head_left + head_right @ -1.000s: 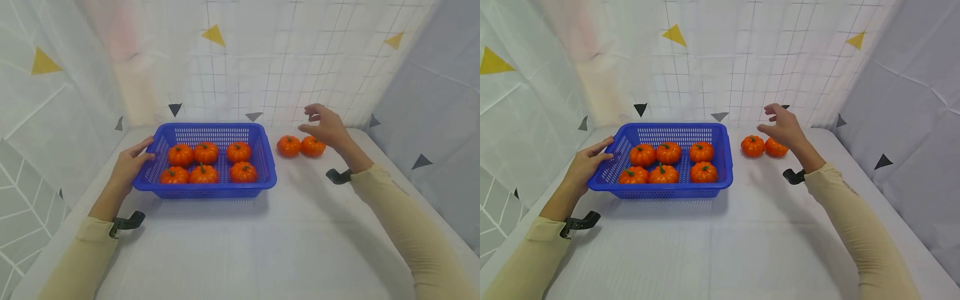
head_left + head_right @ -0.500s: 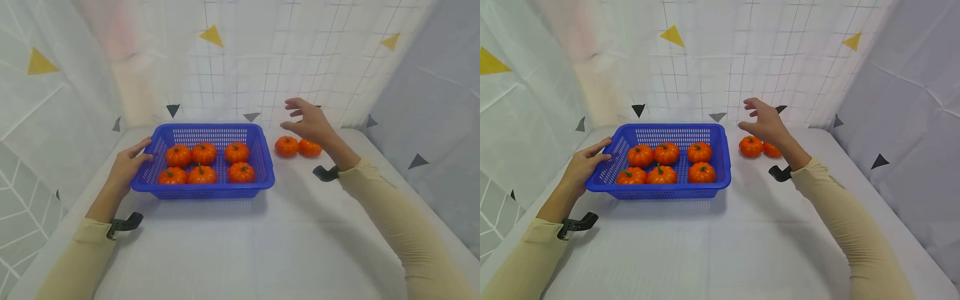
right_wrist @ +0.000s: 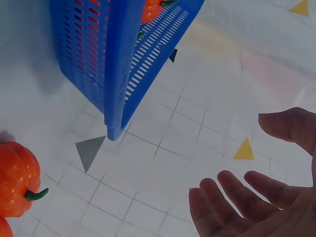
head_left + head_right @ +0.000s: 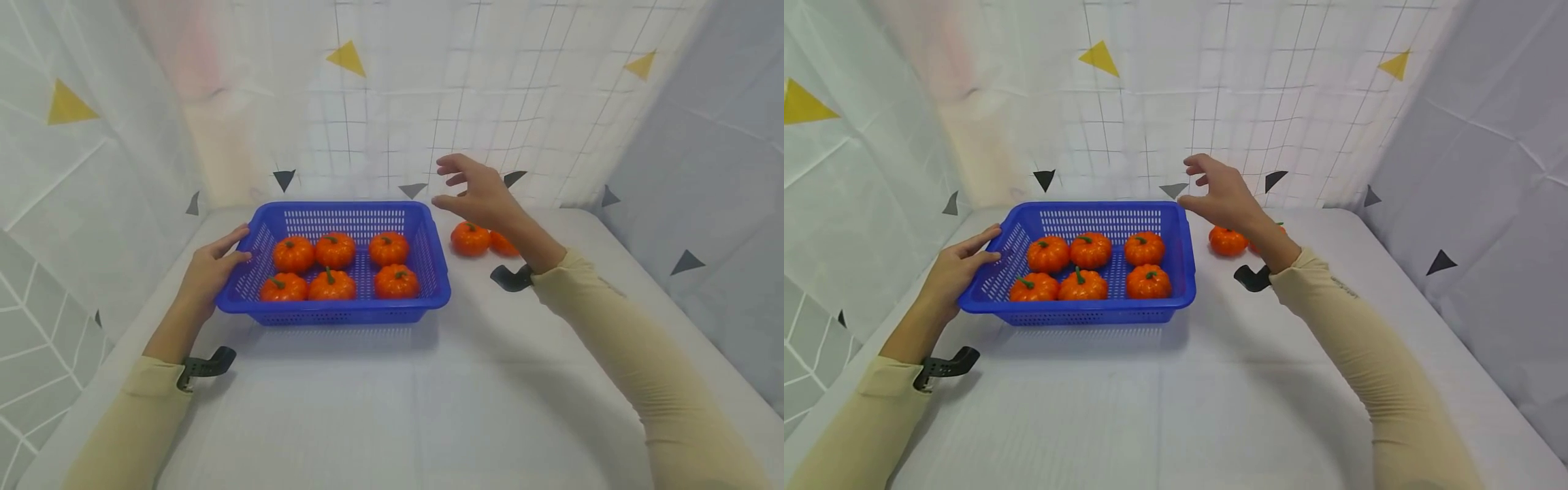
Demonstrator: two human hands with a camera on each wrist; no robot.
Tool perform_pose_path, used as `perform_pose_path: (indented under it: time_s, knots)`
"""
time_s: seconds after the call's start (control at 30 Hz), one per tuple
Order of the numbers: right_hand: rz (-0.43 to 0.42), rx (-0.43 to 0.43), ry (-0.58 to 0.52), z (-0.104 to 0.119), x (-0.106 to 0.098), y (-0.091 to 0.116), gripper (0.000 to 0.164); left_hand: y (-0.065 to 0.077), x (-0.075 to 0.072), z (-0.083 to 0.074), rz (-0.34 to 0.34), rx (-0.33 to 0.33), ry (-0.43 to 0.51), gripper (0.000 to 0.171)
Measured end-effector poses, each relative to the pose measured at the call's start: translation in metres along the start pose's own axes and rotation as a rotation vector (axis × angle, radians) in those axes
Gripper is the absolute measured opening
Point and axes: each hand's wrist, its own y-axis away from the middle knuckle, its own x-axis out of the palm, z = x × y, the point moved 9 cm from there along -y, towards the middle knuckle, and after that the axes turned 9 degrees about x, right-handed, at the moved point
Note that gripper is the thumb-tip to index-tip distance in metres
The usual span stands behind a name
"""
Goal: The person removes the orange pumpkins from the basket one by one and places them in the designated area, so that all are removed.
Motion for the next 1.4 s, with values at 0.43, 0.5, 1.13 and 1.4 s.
perform_pose_path:
  time_s: [0.43,0.5,1.13,1.4]
  knots:
    - [0.051,-0.051,-0.050,0.032,0.021,-0.002,0.062,0.002,-0.002,-0.002,-0.007,-0.001,-0.007,0.057]
    - [0.063,-0.057,-0.055,0.037,0.025,-0.003,0.062,0.002,-0.002,-0.001,-0.007,-0.003,-0.009,0.057]
    - [0.172,-0.187,-0.076,0.080,0.060,-0.011,0.052,0.000,0.000,0.000,0.001,-0.006,-0.004,0.058]
    - [0.251,-0.215,-0.064,0.089,0.083,-0.019,0.047,0.001,-0.002,0.000,0.001,-0.007,-0.012,0.057]
